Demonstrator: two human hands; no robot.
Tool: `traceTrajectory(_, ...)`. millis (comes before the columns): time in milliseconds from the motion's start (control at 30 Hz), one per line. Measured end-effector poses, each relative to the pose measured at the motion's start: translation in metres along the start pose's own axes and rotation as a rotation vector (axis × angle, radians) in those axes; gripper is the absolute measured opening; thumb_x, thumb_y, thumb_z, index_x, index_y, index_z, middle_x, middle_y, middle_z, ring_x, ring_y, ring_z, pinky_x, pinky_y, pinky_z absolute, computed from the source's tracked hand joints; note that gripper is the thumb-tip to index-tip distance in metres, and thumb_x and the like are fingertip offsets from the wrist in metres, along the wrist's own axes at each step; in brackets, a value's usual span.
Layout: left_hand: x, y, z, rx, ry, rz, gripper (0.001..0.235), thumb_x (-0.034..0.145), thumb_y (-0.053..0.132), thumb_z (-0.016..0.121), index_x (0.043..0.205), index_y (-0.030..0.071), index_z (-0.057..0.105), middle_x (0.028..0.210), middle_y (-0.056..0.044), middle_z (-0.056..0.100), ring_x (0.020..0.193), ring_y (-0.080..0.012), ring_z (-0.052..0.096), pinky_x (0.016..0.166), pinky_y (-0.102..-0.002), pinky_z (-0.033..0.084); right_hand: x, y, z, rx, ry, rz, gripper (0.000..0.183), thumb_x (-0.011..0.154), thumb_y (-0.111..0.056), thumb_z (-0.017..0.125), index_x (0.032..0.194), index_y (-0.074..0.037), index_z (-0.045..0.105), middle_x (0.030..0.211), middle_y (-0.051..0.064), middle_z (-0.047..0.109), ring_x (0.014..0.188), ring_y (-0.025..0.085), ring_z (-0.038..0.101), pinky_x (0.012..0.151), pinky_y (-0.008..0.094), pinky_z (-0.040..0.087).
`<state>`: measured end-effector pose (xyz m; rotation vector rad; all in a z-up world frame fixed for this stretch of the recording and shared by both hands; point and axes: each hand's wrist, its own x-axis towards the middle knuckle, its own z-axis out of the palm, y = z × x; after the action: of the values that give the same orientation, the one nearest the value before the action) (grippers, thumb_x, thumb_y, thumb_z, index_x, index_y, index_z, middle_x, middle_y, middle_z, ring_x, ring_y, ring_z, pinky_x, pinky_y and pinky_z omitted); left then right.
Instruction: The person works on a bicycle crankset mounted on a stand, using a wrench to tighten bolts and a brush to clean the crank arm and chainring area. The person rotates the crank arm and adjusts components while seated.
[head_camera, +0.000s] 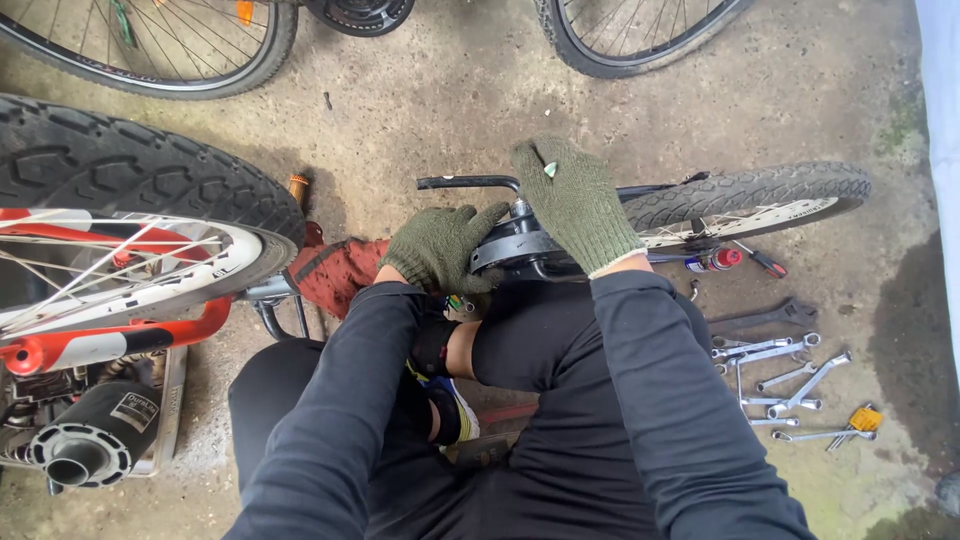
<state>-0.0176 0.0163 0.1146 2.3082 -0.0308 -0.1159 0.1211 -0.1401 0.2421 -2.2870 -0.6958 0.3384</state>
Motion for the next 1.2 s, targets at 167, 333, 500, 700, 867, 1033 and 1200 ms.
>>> traceTrajectory(167,0.021,-0.044,0.015,0.599,-0.014,0.127,0.119,0.076,0.097,0.043,0.166,0.026,0.014,0.132,-0.020,0.058,0.113,-0.0444,0.065,0.100,-0.057,0.050,-0.018,-0.046,-0.023,0.159,0.160,0.016,0.041,0.101,-0.040,0.059,0.111,-0.003,0.074,0.095,0.011,0.078,0.097,0.020,0.073,0.090,0.018,0.053)
traceTrajectory(333,0.017,-0.032,0.009,0.612,-0.007,0.130,0.115,0.075,0.094,0.049,0.162,0.025,0.023,0.122,-0.018,0.059,0.104,-0.0420,0.067,0.094,-0.056,0.053,0.006,0.014,0.003,0.047,-0.042,-0.049,0.030,0.103,-0.043,0.061,0.109,-0.017,0.073,0.099,0.012,0.076,0.096,0.030,0.073,0.075,0.042,0.059)
traceTrajectory(500,0.014,-0.032,0.010,0.524,0.015,0.121,0.119,0.076,0.097,0.045,0.165,0.022,0.019,0.137,-0.026,0.055,0.120,-0.0482,0.060,0.104,-0.062,0.046,0.008,0.007,-0.013,0.028,-0.023,-0.056,0.026,0.103,-0.036,0.061,0.108,-0.013,0.072,0.101,0.018,0.074,0.098,0.035,0.072,0.074,0.044,0.058)
traceTrajectory(700,0.013,-0.006,-0.007,0.569,0.044,0.134,0.107,0.079,0.080,0.054,0.162,0.020,0.023,0.101,-0.016,0.062,0.084,-0.0386,0.070,0.078,-0.051,0.058,0.017,0.023,0.001,-0.962,-0.165,-0.520,0.020,0.095,-0.022,0.072,0.113,-0.014,0.075,0.103,0.009,0.079,0.096,0.027,0.075,0.082,0.037,0.061)
traceTrajectory(867,0.012,-0.010,-0.004,0.603,-0.021,0.118,0.112,0.080,0.084,0.051,0.163,0.015,0.023,0.121,-0.026,0.062,0.104,-0.0455,0.069,0.092,-0.055,0.055,-0.001,-0.008,-0.031,0.295,-0.102,-0.041,0.023,0.101,-0.033,0.063,0.101,-0.012,0.071,0.090,0.013,0.076,0.086,0.022,0.073,0.073,0.032,0.062)
traceTrajectory(1033,0.009,0.004,-0.014,0.558,-0.009,0.132,0.100,0.083,0.077,0.055,0.156,0.011,0.034,0.114,-0.026,0.064,0.098,-0.0454,0.070,0.089,-0.056,0.056,-0.002,0.009,-0.023,0.134,-0.146,-0.081,0.031,0.102,-0.035,0.061,0.111,-0.008,0.073,0.100,0.022,0.074,0.094,0.037,0.072,0.074,0.047,0.059)
traceTrajectory(1200,0.010,-0.002,-0.009,0.531,0.037,0.117,0.099,0.084,0.077,0.054,0.156,0.012,0.035,0.120,-0.029,0.063,0.106,-0.0479,0.068,0.093,-0.058,0.054,-0.001,0.002,-0.042,0.110,-0.197,0.090,0.028,0.101,-0.047,0.055,0.113,-0.029,0.072,0.089,-0.004,0.077,0.091,0.014,0.075,0.082,0.036,0.060)
